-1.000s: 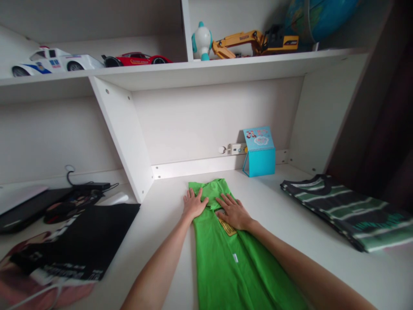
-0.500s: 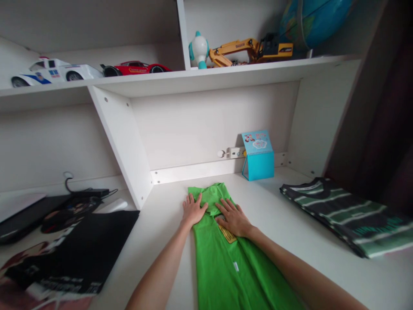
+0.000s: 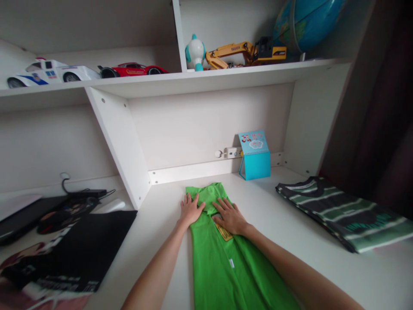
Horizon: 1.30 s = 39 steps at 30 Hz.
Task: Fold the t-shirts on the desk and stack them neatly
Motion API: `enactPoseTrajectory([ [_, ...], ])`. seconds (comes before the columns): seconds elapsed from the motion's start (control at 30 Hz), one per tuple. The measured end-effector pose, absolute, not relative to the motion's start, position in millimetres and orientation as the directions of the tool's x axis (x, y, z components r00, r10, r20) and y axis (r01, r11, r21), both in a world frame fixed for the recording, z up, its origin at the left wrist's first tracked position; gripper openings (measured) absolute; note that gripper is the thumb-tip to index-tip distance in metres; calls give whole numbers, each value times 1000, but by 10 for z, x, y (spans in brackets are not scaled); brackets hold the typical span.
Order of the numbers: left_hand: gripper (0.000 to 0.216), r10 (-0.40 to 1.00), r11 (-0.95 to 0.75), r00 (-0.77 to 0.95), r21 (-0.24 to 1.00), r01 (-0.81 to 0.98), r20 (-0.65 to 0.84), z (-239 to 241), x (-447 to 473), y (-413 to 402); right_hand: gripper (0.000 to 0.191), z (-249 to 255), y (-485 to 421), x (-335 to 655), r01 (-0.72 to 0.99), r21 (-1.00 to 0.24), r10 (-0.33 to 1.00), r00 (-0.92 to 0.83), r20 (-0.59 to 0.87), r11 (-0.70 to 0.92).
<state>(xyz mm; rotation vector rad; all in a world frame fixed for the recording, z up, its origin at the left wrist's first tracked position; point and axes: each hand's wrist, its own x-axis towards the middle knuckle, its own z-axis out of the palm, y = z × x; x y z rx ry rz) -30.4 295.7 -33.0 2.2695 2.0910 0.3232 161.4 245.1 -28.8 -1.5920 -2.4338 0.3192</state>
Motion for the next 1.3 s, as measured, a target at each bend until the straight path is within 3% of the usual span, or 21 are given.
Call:
enactPoseTrajectory([
  [0.13, 65, 993, -111, 101, 187, 976, 66, -152, -251, 2815, 70, -275, 2437, 1619, 876, -297, 922, -384, 51, 381],
  [0.37, 54, 916, -396, 376, 160, 904, 142, 147, -520, 2023, 69, -307, 2443, 1635, 864, -303, 915, -391, 97, 402],
  [0.57, 57, 930, -338, 319, 88, 937, 181, 111, -987, 1163, 68, -331, 2436, 1637, 849, -325, 909, -396, 133, 418],
  [0.8, 51, 881, -339, 308, 27, 940, 360, -124, -1213, 742, 62, -154, 2438, 1722, 834, -385, 917, -333, 218, 394],
  [1.03, 39, 839, -358, 337, -34, 933, 427, -120, -1337, 772, 54, 267, 2190, 2072, 701, -407, 808, -468, 357, 585],
  [1.13, 36, 819, -365, 345, -47, 930, 458, -100, -1387, 840, 55, 321, 1941, 2267, 646, -415, 768, -548, 332, 641],
  [1.3, 36, 813, -386, 361, -41, 922, 457, -31, -1369, 946, 55, 240, 1634, 2600, 697, -434, 819, -522, 238, 570],
])
